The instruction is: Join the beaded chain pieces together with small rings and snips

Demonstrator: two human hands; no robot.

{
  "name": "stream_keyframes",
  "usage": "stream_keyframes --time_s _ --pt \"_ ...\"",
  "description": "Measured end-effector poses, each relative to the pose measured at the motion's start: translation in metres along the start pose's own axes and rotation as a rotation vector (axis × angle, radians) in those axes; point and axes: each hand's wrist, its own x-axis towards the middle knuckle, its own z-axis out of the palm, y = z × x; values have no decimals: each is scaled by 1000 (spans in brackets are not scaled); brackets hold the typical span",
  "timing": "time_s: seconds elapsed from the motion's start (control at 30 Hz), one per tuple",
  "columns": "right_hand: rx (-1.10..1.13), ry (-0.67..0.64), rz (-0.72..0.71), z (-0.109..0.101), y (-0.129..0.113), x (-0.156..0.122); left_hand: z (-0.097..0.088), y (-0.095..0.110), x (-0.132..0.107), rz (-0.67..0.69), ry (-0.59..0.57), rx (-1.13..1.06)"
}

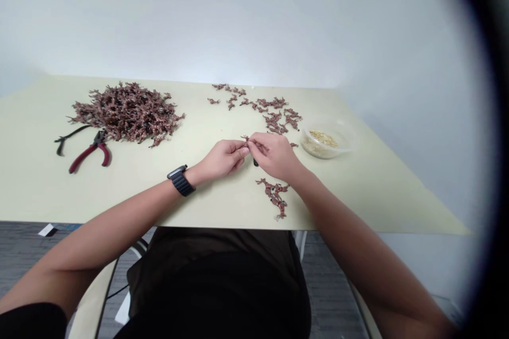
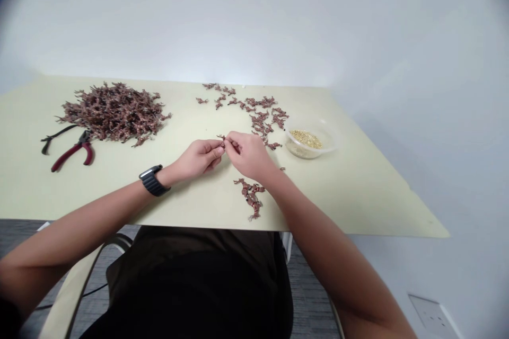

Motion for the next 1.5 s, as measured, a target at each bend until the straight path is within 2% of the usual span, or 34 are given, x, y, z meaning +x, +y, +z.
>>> stream_keyframes --time_s 0.1,0.17,0.4,0.5,0.57,0.63,0.7,0.73,0.8,0.9,0.97,1.07,1.17,1.27,1.33,1.43,1.5 --pt "118 48 164 4 -1 1 2 2 1 101 115 241" --pt "150 74 208 6 -3 2 3 3 1 141 164 371" --pt "20 171 134 7 -19 2 4 2 1 202 205 551" --pt "41 195 129 8 -21 3 5 -3 1 225 218 626" --pt "220 165 233 7 -19 4 5 -7 0 242 217 708" --pt "529 59 393 5 -15 7 4 -10 0 268 230 784" --pt "782 -69 499 3 -10 8 4 -8 0 283 248 776" --pt "822 -105 504 2 -8 8 4 -6 0 276 254 724" --pt "686 -85 409 0 -6 7 3 0 1 226 241 549" --pt "238 29 137 -2 -5 4 2 5 2 131 166 272" --pt "34 35 -8 -3 -3 3 1 5 2 74 100 132" --pt "-87 -33 -108 -4 0 1 0 3 1 -1 26 -6" --pt "-95 -41 -113 -2 1 0 1 3 0 3 14 -5" --pt "84 29 50 3 -4 1 2 0 1 125 97 205" --pt "383 25 236 5 -9 2 1 -5 1 230 183 460" --pt "919 -106 504 4 -14 5 -3 -14 1 355 255 880" --pt "1116 -186 615 1 -15 7 -6 -18 0 386 240 1055"
